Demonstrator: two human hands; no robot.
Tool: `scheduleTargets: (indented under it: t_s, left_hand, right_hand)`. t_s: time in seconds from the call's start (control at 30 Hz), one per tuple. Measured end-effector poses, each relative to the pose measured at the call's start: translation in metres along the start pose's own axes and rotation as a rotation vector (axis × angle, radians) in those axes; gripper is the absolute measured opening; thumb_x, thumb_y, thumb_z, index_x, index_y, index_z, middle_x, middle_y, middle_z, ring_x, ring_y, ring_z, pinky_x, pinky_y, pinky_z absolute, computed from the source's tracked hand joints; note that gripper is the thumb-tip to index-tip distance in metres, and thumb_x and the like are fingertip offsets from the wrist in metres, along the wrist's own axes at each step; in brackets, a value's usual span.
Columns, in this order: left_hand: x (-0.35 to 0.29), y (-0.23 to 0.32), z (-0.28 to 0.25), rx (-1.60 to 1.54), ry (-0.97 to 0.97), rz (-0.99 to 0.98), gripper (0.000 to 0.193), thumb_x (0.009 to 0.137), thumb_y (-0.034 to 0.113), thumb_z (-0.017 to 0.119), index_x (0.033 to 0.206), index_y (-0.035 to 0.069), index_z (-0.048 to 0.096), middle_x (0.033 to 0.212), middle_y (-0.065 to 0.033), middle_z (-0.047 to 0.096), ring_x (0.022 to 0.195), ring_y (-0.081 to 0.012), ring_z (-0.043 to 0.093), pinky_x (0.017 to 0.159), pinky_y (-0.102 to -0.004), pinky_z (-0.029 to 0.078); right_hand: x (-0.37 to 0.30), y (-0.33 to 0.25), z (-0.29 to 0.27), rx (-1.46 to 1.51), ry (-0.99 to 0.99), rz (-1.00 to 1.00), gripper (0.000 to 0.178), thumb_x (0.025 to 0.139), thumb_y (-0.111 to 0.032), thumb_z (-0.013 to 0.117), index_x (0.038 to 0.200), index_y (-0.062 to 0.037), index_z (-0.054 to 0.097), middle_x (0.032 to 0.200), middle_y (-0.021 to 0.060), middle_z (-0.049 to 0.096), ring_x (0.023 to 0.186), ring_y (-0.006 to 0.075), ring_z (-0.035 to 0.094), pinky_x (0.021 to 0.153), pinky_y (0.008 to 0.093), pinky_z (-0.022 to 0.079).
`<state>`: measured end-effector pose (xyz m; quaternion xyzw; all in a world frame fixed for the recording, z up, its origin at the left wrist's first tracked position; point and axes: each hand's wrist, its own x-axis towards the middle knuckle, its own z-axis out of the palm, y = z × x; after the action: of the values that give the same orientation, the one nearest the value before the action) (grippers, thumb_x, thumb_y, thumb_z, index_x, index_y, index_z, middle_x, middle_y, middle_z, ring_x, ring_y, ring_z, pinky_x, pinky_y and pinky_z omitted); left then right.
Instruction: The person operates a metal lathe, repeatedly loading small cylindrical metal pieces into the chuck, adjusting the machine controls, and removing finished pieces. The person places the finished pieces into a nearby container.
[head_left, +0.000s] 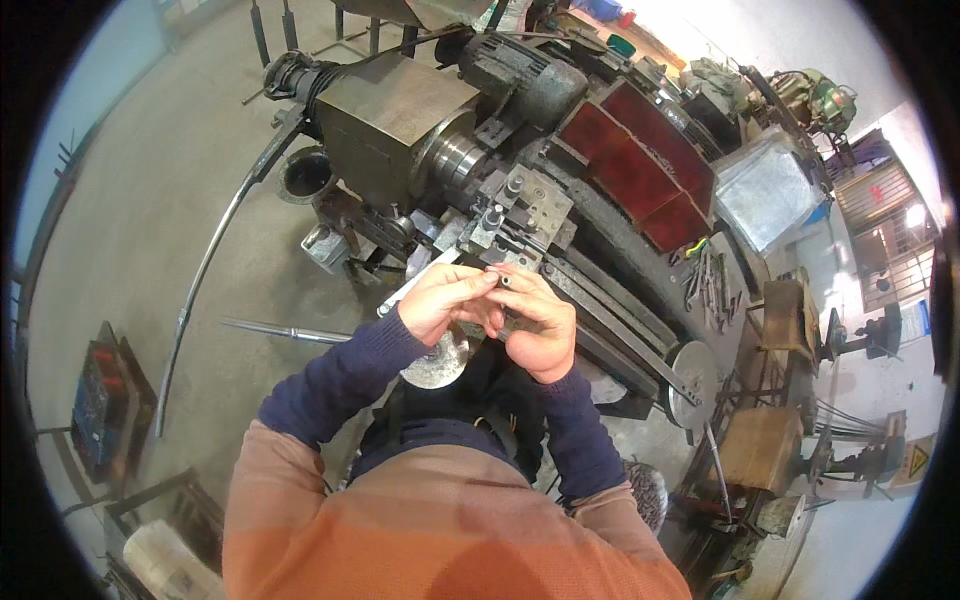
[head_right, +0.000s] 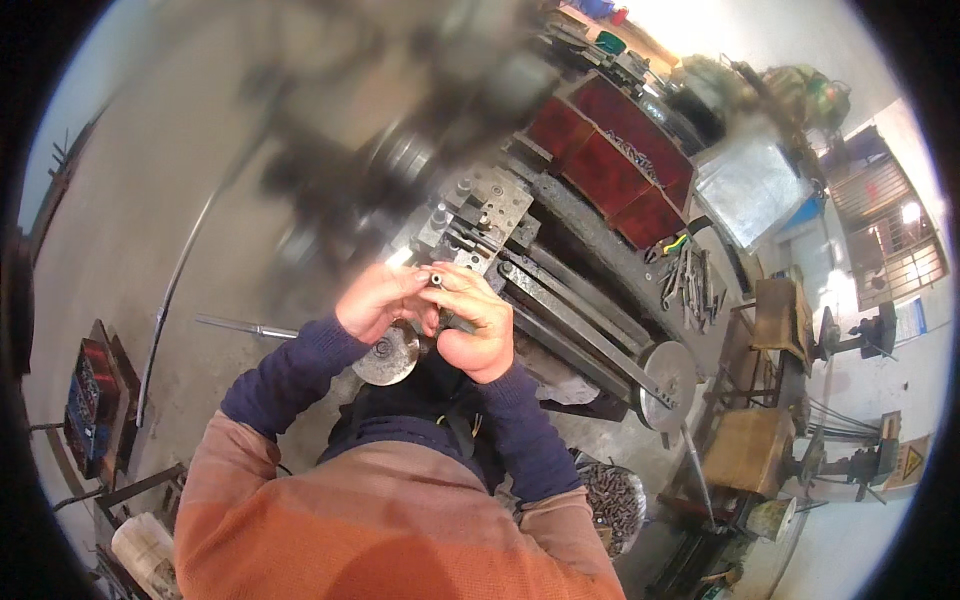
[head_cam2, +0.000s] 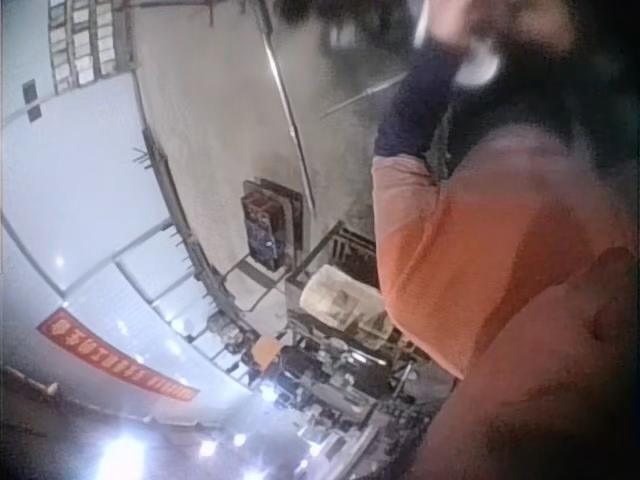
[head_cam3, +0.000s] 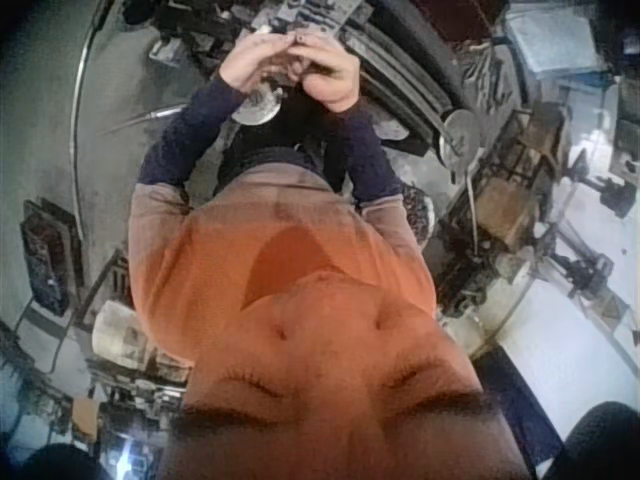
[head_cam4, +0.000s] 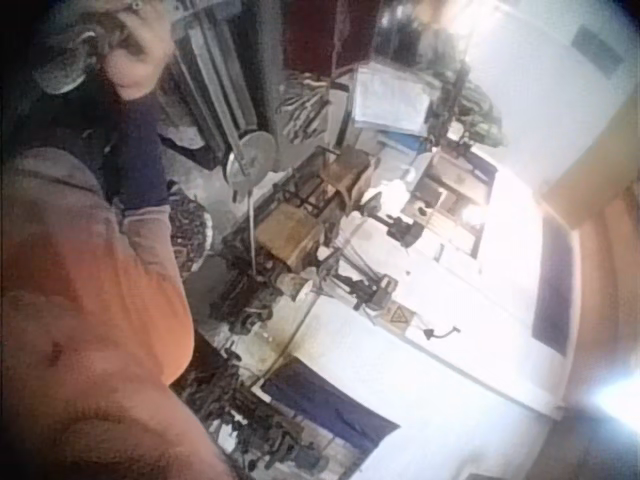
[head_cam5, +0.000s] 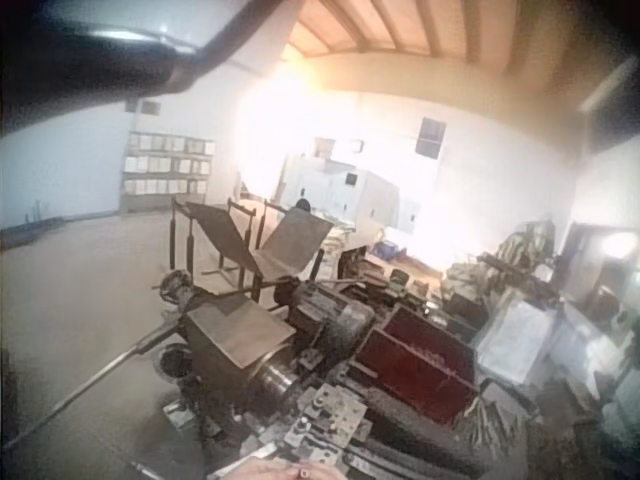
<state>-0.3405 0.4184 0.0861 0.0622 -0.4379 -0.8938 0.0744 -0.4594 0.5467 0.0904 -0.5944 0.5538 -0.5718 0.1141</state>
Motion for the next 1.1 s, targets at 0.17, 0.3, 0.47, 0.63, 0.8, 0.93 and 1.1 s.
scheduleTargets:
  t_s: [0.17, 0.3, 0.47, 0.63, 0.8, 0.93, 1.1]
  left_hand:
    - [-0.002, 0.004, 0.001, 0.25, 0.183, 0.177, 0.026, 0.086, 0.021, 0.058, 0.087, -0.004, 0.061, 0.072, -0.0085, 0.061, 0.062, -0.0144, 0.059, 0.058, -0.0259, 0.048]
    - [-0.005, 0.019, 0.002, 0.397, 0.129, 0.145, 0.019, 0.084, 0.016, 0.062, 0.085, -0.003, 0.064, 0.065, -0.0046, 0.061, 0.056, -0.0079, 0.056, 0.054, -0.0222, 0.046]
    - [-0.012, 0.054, -0.013, 0.635, 0.043, 0.19, 0.02, 0.084, 0.015, 0.061, 0.09, -0.004, 0.063, 0.068, -0.0034, 0.061, 0.061, -0.0076, 0.056, 0.057, -0.0228, 0.047]
    - [-0.058, 0.113, -0.067, 1.45, 0.336, 0.561, 0.023, 0.083, 0.021, 0.058, 0.097, 0.003, 0.061, 0.072, -0.0119, 0.062, 0.064, -0.0222, 0.062, 0.061, -0.0324, 0.047]
    - [-0.155, 0.151, -0.16, 2.099, 0.844, 0.315, 0.027, 0.08, 0.022, 0.058, 0.103, 0.008, 0.058, 0.072, -0.0125, 0.061, 0.07, -0.0319, 0.059, 0.061, -0.0404, 0.046]
    - [-0.237, 0.145, -0.201, 1.995, 1.065, -0.098, 0.031, 0.079, 0.024, 0.06, 0.104, 0.007, 0.057, 0.071, -0.0139, 0.061, 0.069, -0.0321, 0.059, 0.061, -0.0405, 0.046]
    - [-0.252, 0.103, -0.205, 1.777, 1.044, -0.136, 0.04, 0.077, 0.025, 0.062, 0.108, 0.002, 0.053, 0.064, -0.0162, 0.057, 0.063, -0.035, 0.057, 0.057, -0.0415, 0.044]
  right_hand:
    - [0.009, -0.021, -0.002, -0.262, 0.0, -0.091, 0.043, 0.054, -0.013, 0.056, 0.094, -0.003, 0.066, 0.098, 0.0159, 0.062, 0.091, 0.0323, 0.058, 0.08, 0.0364, 0.046]
    - [0.02, -0.025, -0.005, -0.39, -0.094, -0.191, 0.033, 0.055, -0.015, 0.056, 0.085, -0.0024, 0.064, 0.086, 0.0138, 0.061, 0.073, 0.0303, 0.058, 0.066, 0.035, 0.048]
    - [0.057, -0.029, -0.013, -0.346, -0.322, -0.171, 0.032, 0.051, -0.004, 0.055, 0.08, -0.0046, 0.065, 0.085, 0.0119, 0.062, 0.076, 0.0285, 0.059, 0.067, 0.0339, 0.048]
    - [0.136, 0.027, -0.031, -0.634, -0.326, -0.059, 0.028, 0.055, -0.013, 0.057, 0.08, -0.005, 0.069, 0.089, 0.0148, 0.065, 0.082, 0.0286, 0.061, 0.072, 0.0335, 0.048]
    - [0.178, 0.106, -0.023, -0.904, -0.498, 0.526, 0.029, 0.058, -0.021, 0.06, 0.082, -0.0102, 0.071, 0.079, 0.0123, 0.067, 0.073, 0.0235, 0.065, 0.071, 0.0291, 0.05]
    - [0.182, 0.094, -0.014, -0.635, -0.535, 0.597, 0.021, 0.064, -0.021, 0.062, 0.079, -0.0087, 0.071, 0.083, 0.0144, 0.066, 0.08, 0.0241, 0.065, 0.076, 0.0303, 0.05]
    - [0.178, 0.088, -0.017, -0.499, -0.502, 0.476, 0.033, 0.056, -0.02, 0.057, 0.082, -0.0079, 0.071, 0.075, 0.0138, 0.066, 0.068, 0.0201, 0.063, 0.068, 0.0288, 0.049]
